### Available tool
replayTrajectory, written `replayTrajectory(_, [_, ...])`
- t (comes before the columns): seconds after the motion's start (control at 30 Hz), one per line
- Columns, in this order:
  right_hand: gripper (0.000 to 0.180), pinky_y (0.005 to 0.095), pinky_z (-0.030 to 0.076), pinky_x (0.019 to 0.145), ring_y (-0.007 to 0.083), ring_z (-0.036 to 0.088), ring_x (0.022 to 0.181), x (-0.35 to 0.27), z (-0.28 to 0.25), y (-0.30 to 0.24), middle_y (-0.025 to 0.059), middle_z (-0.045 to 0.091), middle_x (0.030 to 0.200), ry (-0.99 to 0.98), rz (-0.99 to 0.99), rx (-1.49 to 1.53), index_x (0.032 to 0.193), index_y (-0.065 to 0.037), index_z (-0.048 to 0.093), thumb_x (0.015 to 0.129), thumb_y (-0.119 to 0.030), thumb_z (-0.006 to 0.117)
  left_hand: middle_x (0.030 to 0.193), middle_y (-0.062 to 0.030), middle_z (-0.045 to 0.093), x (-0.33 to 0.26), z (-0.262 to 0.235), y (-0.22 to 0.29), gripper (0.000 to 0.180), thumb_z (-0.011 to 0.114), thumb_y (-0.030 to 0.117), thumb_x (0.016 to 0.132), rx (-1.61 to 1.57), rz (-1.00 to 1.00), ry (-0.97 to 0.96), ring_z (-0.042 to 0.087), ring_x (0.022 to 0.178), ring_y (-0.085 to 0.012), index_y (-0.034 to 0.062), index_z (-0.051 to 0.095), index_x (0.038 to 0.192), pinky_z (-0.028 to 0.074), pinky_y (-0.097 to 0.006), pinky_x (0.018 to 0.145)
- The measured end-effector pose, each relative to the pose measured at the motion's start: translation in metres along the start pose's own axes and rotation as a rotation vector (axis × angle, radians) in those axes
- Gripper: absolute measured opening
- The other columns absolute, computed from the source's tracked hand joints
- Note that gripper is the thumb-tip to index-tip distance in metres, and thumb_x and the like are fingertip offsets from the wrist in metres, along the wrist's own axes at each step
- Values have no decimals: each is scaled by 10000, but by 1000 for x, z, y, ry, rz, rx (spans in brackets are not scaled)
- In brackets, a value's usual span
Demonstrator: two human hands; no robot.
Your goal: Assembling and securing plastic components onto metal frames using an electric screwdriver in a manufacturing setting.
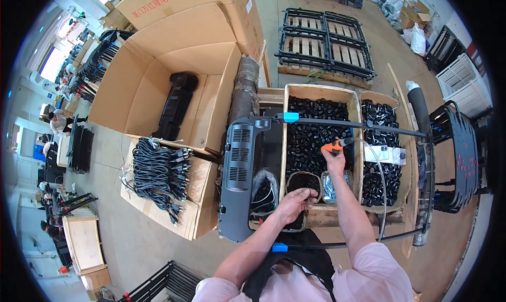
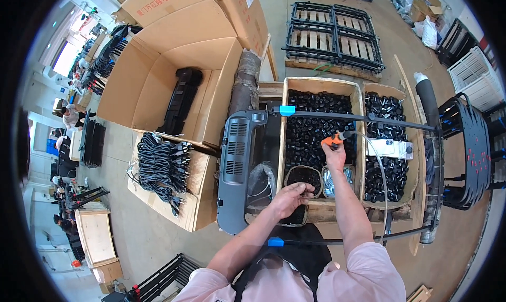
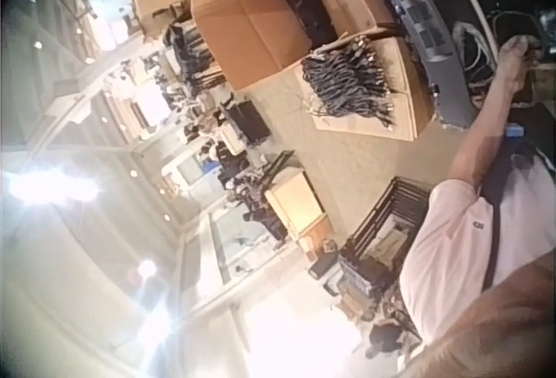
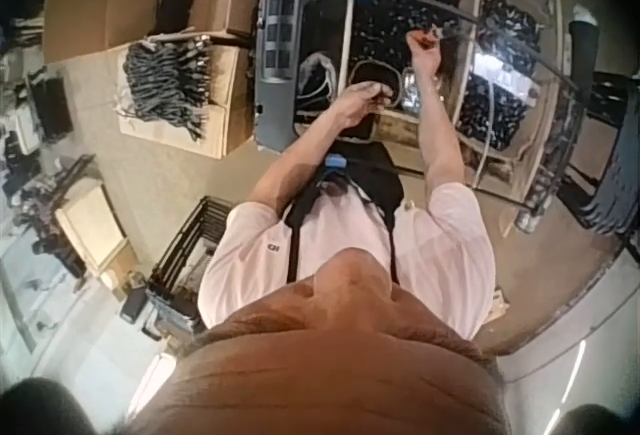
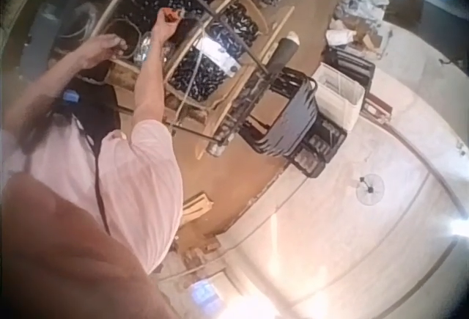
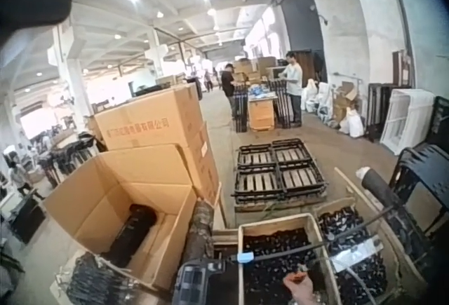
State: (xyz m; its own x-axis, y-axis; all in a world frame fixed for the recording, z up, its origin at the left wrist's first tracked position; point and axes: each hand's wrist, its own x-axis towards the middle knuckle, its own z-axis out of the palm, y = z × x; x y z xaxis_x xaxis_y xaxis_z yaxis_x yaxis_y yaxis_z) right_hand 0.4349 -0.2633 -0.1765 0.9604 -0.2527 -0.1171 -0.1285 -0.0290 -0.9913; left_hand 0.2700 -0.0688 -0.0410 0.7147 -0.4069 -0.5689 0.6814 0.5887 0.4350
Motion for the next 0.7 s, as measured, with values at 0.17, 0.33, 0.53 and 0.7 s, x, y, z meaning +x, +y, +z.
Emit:
replayTrajectory(0.17, [533,325,534,900,157,663,918,6,36,-18,21,710,1010,-47,-29,-217,1306,-77,673,834,-220,874,904,35,668,-15,-8,-2,307,588,283,1110,121,27,16,607,819,-72,67,707,1293,477,-233,730])
replayTrajectory(0.33, [526,332,557,911,176,720,944,-15,25,-63,67,763,1061,-120,-107,-463,1295,-78,681,823,-217,867,1054,-26,740,-24,-14,1,284,576,254,1116,-28,76,175,673,842,-97,66,690,1295,538,-239,725])
replayTrajectory(0.53, [392,299,536,953,150,669,1057,-60,-6,-150,75,717,1151,-120,-224,-165,1205,-27,675,845,-23,829,1018,-4,734,-33,-25,27,231,594,273,1105,-194,119,225,644,791,-97,102,693,1226,533,-244,674])
replayTrajectory(0.7, [534,387,548,1049,231,697,1121,-118,16,-247,190,721,1242,-197,-167,42,1332,14,566,858,-2,810,874,40,623,-28,-19,74,258,637,373,1076,-363,161,276,556,748,-89,118,675,1094,459,-230,625])
